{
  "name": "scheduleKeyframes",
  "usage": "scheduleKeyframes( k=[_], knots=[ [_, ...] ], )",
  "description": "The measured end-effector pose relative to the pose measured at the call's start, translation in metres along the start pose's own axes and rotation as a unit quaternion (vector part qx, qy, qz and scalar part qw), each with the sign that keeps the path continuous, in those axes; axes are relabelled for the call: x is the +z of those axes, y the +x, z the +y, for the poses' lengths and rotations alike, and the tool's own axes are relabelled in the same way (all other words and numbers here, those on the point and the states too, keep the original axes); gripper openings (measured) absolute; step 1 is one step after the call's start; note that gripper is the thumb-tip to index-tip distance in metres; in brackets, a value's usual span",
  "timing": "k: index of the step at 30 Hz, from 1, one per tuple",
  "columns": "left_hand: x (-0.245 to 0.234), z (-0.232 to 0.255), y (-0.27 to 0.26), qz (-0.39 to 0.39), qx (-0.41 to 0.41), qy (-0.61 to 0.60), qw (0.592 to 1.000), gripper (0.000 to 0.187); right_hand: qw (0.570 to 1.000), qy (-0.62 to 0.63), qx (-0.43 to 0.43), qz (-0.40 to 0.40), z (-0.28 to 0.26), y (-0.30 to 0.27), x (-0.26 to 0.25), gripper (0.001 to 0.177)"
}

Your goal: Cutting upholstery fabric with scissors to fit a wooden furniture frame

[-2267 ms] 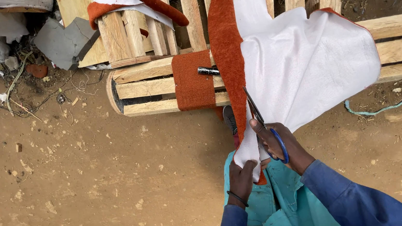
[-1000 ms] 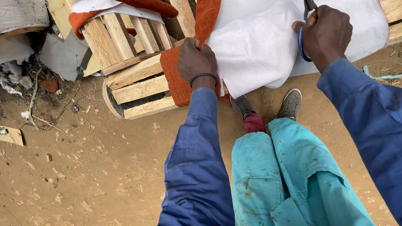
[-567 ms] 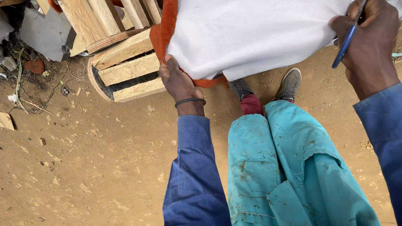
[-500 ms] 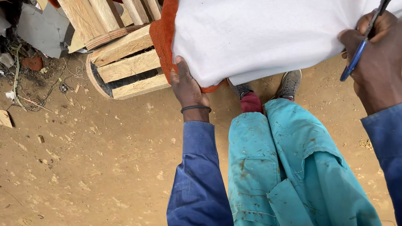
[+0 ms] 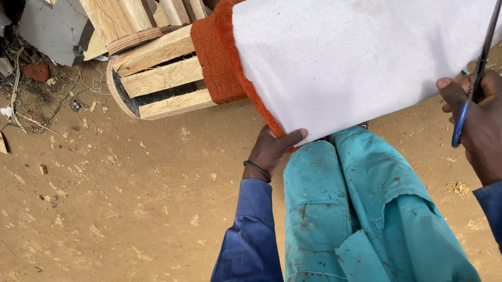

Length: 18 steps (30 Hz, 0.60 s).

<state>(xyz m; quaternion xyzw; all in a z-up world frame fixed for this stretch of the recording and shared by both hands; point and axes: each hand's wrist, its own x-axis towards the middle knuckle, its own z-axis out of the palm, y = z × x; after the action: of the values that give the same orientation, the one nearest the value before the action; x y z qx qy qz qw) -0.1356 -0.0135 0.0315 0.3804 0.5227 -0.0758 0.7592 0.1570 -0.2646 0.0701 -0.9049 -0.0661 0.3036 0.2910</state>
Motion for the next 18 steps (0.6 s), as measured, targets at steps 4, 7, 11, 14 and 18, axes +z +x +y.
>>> scheduleKeyframes(
  k=[4, 7, 11, 14, 18],
  knots=[
    [0.009, -0.011, -0.011, -0.028, -0.003, -0.031, 0.999, 0.062, 0.993, -0.030, 0.001, -0.110, -0.052, -0.043, 0.000, 0.041],
    [0.017, -0.025, -0.020, -0.031, 0.064, -0.083, 0.994, 0.035, 0.968, -0.100, 0.012, -0.230, -0.052, -0.071, 0.012, 0.051],
    [0.029, -0.050, -0.025, 0.007, 0.060, -0.179, 0.982, 0.030, 0.930, -0.094, -0.048, -0.351, -0.014, -0.107, 0.034, 0.071],
    [0.038, -0.054, -0.030, 0.053, 0.050, -0.205, 0.976, 0.031, 0.912, -0.043, 0.061, -0.402, -0.013, -0.125, 0.041, 0.073],
    [0.050, -0.055, -0.032, 0.115, 0.093, -0.201, 0.968, 0.030, 0.882, -0.025, 0.142, -0.448, -0.017, -0.130, 0.044, 0.073]
  ],
)
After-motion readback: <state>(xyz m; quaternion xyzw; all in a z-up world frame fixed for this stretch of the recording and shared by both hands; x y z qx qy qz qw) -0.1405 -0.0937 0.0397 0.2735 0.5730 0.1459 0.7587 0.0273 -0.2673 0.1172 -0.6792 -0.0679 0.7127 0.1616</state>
